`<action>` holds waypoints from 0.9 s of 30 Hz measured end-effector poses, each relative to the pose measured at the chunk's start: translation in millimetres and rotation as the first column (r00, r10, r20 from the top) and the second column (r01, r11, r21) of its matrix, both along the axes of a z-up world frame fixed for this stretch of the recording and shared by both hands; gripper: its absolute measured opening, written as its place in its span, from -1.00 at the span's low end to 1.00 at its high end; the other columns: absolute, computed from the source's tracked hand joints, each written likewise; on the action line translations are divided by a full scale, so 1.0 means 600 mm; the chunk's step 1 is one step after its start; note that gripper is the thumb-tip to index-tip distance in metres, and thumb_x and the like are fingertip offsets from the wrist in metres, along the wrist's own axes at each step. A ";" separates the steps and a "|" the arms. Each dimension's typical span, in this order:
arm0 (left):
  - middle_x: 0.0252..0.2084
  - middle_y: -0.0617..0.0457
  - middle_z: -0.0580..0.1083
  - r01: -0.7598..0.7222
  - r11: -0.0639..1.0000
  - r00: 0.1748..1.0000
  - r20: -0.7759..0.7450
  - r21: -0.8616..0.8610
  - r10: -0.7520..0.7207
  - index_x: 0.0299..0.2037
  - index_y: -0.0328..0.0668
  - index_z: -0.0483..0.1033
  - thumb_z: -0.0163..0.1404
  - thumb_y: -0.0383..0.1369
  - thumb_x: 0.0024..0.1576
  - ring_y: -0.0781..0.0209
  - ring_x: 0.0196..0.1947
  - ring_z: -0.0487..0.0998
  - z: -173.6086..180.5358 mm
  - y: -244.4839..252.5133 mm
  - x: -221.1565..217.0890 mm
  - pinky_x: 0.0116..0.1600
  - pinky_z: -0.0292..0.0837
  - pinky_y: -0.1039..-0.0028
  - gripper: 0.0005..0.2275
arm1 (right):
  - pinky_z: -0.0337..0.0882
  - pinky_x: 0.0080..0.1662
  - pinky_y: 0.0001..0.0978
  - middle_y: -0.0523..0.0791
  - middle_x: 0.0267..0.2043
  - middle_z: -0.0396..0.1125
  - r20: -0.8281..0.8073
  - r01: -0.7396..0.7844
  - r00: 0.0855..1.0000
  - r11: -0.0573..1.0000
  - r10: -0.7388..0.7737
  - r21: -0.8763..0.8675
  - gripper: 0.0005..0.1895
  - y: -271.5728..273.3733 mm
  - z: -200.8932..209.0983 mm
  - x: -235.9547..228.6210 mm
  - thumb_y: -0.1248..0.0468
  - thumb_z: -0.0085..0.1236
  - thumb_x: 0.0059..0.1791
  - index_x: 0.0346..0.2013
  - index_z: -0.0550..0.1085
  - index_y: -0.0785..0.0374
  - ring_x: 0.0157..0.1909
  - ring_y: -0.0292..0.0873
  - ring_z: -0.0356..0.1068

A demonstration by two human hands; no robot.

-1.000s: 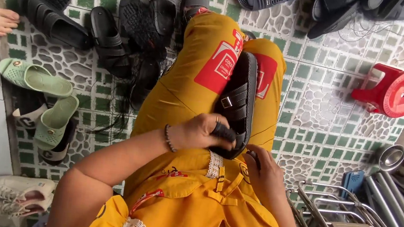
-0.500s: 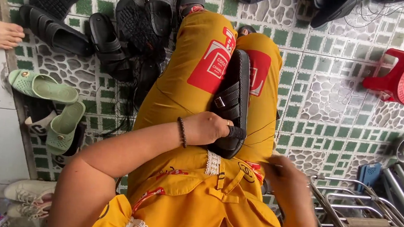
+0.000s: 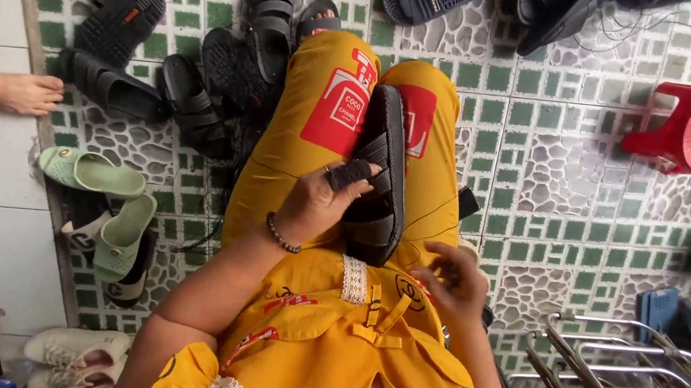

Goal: The person sits on the floor and sews a black sandal using a needle and thread. They repeatedly push the needle through the sandal strap and pull the thread to secure the stitching.

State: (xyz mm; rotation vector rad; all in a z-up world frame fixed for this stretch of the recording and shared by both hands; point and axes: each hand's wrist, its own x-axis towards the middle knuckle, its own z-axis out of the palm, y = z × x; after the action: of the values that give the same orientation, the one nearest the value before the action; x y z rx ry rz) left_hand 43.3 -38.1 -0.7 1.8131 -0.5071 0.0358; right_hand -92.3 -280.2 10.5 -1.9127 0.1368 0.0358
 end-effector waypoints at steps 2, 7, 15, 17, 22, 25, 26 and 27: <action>-0.09 -0.11 0.54 0.035 0.999 0.996 -0.077 0.008 -0.034 -0.03 -0.32 0.48 0.06 -0.48 0.13 0.10 -0.14 0.62 0.009 -0.006 -0.011 0.00 0.59 0.43 -0.78 | 0.15 -0.56 -0.72 -0.18 -0.21 0.44 0.149 -0.118 0.981 0.990 0.128 -0.079 -0.62 0.026 0.011 0.019 0.31 0.34 -0.19 -0.11 0.45 0.23 -0.64 -0.49 0.03; -0.15 -0.08 0.56 0.115 0.990 0.976 -0.193 0.077 -0.098 -0.02 -0.28 0.49 -0.02 -0.39 0.17 0.11 -0.17 0.62 0.003 -0.019 -0.016 -0.10 0.56 0.41 -0.78 | 0.63 -0.25 -0.55 -0.09 -0.32 0.54 -0.123 -0.170 0.978 0.985 0.169 0.002 -0.69 -0.024 -0.008 -0.021 0.24 0.16 -0.11 -0.13 0.47 0.33 -0.27 -0.28 0.58; -0.38 -0.01 0.50 -0.020 0.971 0.999 -0.032 0.238 0.028 -0.13 -0.05 0.56 0.06 -0.39 0.11 0.15 -0.54 0.49 -0.033 -0.023 -0.004 -0.47 0.46 0.40 -0.85 | 0.28 -0.64 -0.66 -0.26 -0.35 0.50 -0.059 -0.023 0.998 0.794 -0.016 -0.607 -0.51 -0.016 -0.109 -0.001 0.12 0.16 -0.13 0.09 0.41 0.08 -0.70 -0.46 0.17; -0.45 0.07 0.47 -0.198 0.950 0.980 0.023 0.241 0.199 -0.19 0.00 0.57 0.08 -0.41 0.10 0.26 -0.62 0.41 -0.029 0.027 0.016 -0.53 0.38 0.47 -0.89 | 0.35 -0.55 -0.65 -0.28 -0.39 0.47 0.107 0.003 0.993 0.919 0.043 -0.394 -0.44 0.008 -0.074 0.018 0.31 0.27 -0.16 0.13 0.36 0.15 -0.66 -0.48 0.14; -0.23 -0.07 0.47 -0.722 0.563 0.675 0.228 0.403 0.702 -0.26 -0.20 0.54 0.00 -0.60 0.15 0.01 -0.34 0.48 -0.036 0.267 0.048 -0.26 0.43 0.29 -0.89 | 0.21 -0.43 -0.36 0.08 -0.29 0.23 -0.791 0.542 0.268 0.765 -0.550 -0.348 -0.63 -0.126 0.058 0.050 0.23 -0.46 0.12 0.04 0.27 0.39 -0.40 -0.05 0.16; -0.22 -0.10 0.50 -0.716 0.549 0.697 0.409 0.430 0.589 -0.22 -0.30 0.61 0.04 -0.66 0.13 -0.10 -0.22 0.52 -0.031 0.352 0.020 -0.11 0.42 0.20 -0.86 | 0.25 -0.45 -0.95 -0.52 -0.44 0.23 -0.164 0.907 0.388 0.407 -0.907 -0.106 -0.90 -0.397 0.003 -0.189 -0.03 -0.01 0.22 -0.01 0.38 -0.23 -0.50 -0.67 0.22; -0.22 -0.10 0.50 -0.713 0.553 0.700 0.402 0.431 0.590 -0.22 -0.30 0.61 0.04 -0.66 0.13 -0.10 -0.22 0.52 -0.044 0.359 0.031 -0.11 0.42 0.20 -0.86 | 0.25 -0.45 -0.95 -0.52 -0.44 0.23 -0.162 0.907 0.385 0.405 -0.908 -0.113 -0.90 -0.403 -0.011 -0.201 -0.03 -0.01 0.22 -0.01 0.38 -0.23 -0.50 -0.67 0.22; -0.27 -0.04 0.48 -0.718 0.452 0.687 0.435 0.529 0.582 -0.24 -0.15 0.63 0.12 -0.48 0.15 -0.06 -0.26 0.53 -0.061 0.363 0.026 -0.13 0.44 0.24 -0.95 | 0.24 -0.40 -0.87 -0.47 -0.43 0.22 -0.123 0.891 0.417 0.432 -0.900 -0.139 -0.88 -0.416 -0.017 -0.218 0.05 -0.01 0.18 0.01 0.38 -0.18 -0.47 -0.60 0.21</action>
State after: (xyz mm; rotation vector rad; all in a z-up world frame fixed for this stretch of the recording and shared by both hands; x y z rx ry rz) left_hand 58.8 179.6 -37.5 2.6649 0.1478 0.6621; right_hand -222.9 -530.0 0.4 -1.6443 1.3149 -0.5439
